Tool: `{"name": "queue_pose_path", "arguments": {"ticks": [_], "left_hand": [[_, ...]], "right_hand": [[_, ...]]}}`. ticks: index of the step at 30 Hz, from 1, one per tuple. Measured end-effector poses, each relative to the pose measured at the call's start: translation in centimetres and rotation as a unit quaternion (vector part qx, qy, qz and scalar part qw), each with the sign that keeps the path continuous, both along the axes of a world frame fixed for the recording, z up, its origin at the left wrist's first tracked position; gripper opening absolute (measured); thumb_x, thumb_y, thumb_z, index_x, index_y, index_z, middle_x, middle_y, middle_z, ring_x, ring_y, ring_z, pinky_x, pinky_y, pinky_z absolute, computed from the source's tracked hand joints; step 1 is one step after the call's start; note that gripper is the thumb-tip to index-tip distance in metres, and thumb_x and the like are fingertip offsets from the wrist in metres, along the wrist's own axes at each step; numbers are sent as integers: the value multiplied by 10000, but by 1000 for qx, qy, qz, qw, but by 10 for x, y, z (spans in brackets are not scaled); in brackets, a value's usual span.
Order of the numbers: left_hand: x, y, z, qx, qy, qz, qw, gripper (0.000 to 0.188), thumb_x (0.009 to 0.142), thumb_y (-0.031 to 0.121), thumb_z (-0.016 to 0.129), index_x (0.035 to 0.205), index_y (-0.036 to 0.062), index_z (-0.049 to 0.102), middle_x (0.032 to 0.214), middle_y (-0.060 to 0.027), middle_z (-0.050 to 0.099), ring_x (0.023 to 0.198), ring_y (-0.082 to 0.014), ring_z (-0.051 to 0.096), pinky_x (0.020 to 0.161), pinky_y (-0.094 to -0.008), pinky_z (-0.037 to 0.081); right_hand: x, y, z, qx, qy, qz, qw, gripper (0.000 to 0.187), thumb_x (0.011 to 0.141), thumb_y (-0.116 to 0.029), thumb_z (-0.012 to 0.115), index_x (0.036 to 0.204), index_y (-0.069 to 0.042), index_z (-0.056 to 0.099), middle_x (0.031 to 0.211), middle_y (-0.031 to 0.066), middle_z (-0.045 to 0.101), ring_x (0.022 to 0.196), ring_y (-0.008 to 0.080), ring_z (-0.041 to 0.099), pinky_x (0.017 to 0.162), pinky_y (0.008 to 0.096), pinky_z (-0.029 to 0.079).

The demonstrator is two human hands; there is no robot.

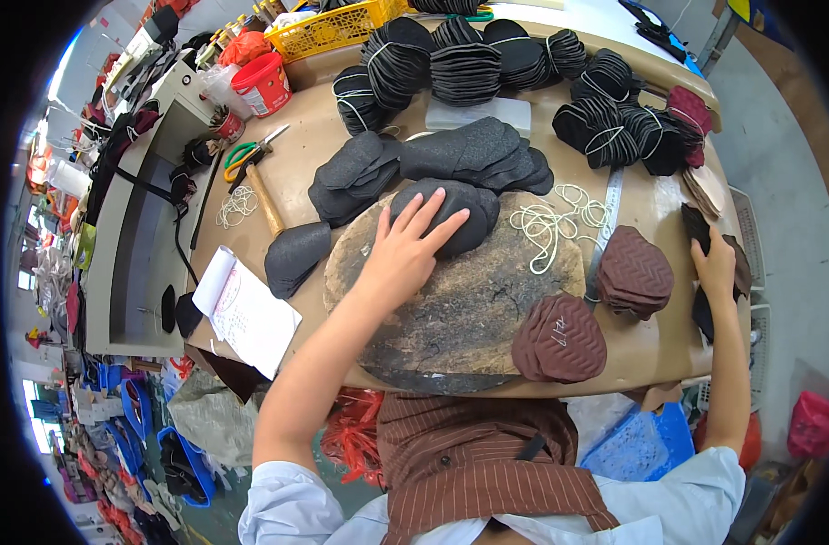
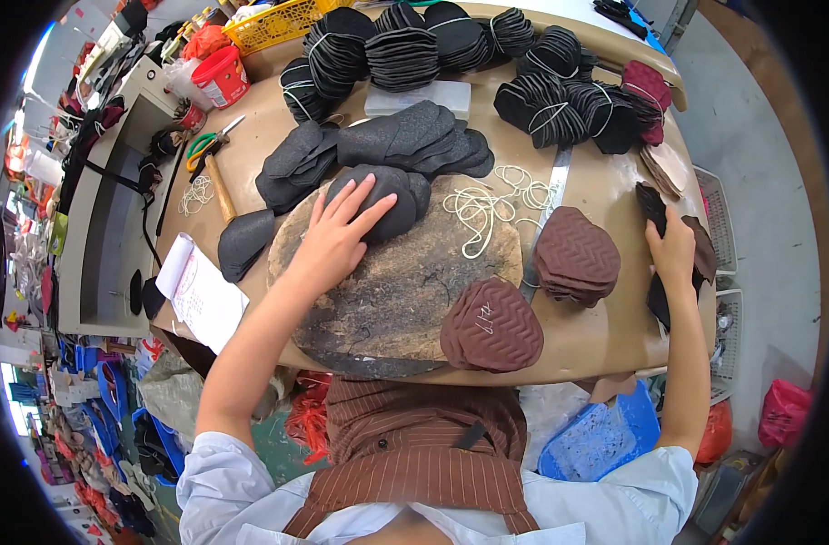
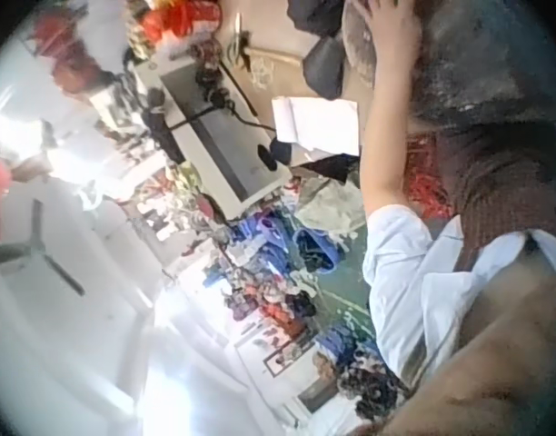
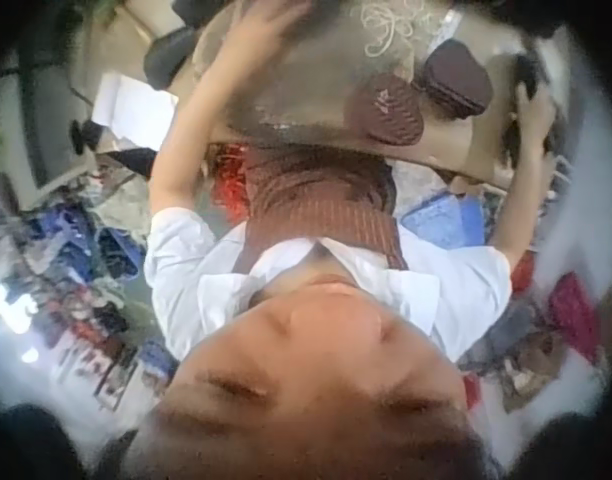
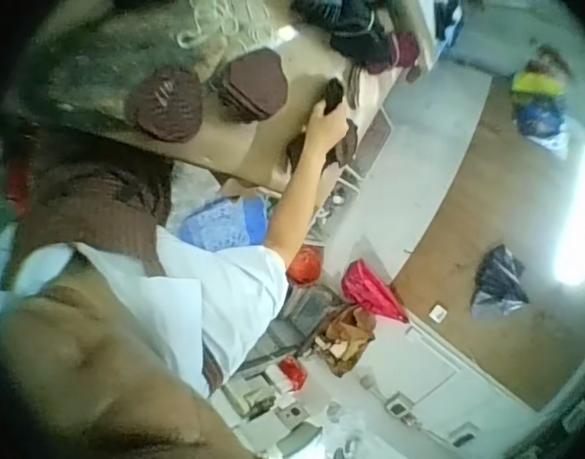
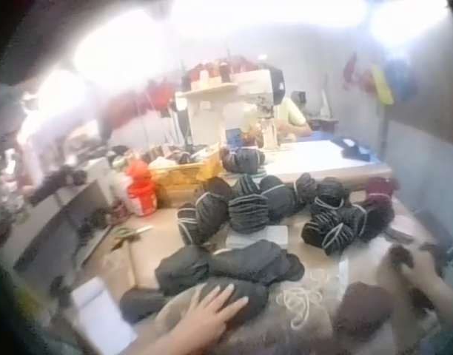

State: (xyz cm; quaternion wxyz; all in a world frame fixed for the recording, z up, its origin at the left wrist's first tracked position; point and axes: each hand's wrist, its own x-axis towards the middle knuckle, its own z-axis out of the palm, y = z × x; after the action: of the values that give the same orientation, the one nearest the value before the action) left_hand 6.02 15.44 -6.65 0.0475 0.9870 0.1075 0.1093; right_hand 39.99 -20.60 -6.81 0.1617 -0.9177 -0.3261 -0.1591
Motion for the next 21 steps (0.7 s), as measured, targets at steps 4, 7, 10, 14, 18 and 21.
{"name": "queue_pose_path", "arguments": {"ticks": [4, 7, 10, 14, 18, 21], "left_hand": [[-6, 15, 8, 0, -11, -31, 999, 789, 697, -43, 573, 1413, 240, 400, 1514, -94, 286, 1391, -322, 275, 1112, -550, 204], [-3, 22, 2, -22, 8, -9, 1000, 721, 779, 123, 586, 1449, 236, 344, 1548, -120, 190, 1421, -341, 184, 1120, -566, 133], [-2, 29, -10, -67, 15, -12, 998, 766, 798, 357, 628, 1475, 250, 285, 1559, -160, 111, 1432, -361, 125, 1117, -578, 84], [-15, 18, -4, -102, -47, -14, 994, 1013, 713, 539, 701, 1502, 159, 193, 1551, -227, 54, 1438, -375, 84, 1117, -569, 42], [-17, -25, 15, -345, -204, -88, 912, 1107, 700, 386, 792, 1498, 44, 106, 1528, -236, 170, 1416, -356, 204, 1133, -490, 149], [-28, -65, 49, -754, -108, -129, 635, 1122, 748, 299, 791, 1495, 32, -3, 1500, -212, 252, 1364, -308, 320, 1108, -394, 265]], "right_hand": [[9, -12, 0, 75, -41, -9, 996, 271, 813, -178, 668, 890, 43, 532, 677, 261, 559, 632, 380, 599, 578, 435, 435], [5, -11, 14, 189, 44, 7, 981, 250, 880, -150, 616, 1032, 42, 568, 883, 180, 639, 814, 201, 626, 734, 335, 465], [-23, 9, 44, 387, 229, 133, 883, 297, 937, -81, 534, 1205, 48, 544, 1166, 67, 615, 1047, 133, 568, 953, 263, 410], [-79, 42, 85, 423, 524, 218, 706, 411, 912, -80, 539, 1300, 28, 458, 1217, 98, 581, 1068, 160, 585, 951, 297, 452], [-130, 79, 96, 289, 693, 281, 598, 464, 898, -78, 562, 1329, 34, 430, 1224, 113, 577, 1078, 162, 587, 928, 296, 481], [-159, 112, 93, 168, 758, 346, 526, 460, 903, -39, 558, 1334, 44, 421, 1227, 114, 575, 1089, 153, 578, 937, 295, 476]]}}
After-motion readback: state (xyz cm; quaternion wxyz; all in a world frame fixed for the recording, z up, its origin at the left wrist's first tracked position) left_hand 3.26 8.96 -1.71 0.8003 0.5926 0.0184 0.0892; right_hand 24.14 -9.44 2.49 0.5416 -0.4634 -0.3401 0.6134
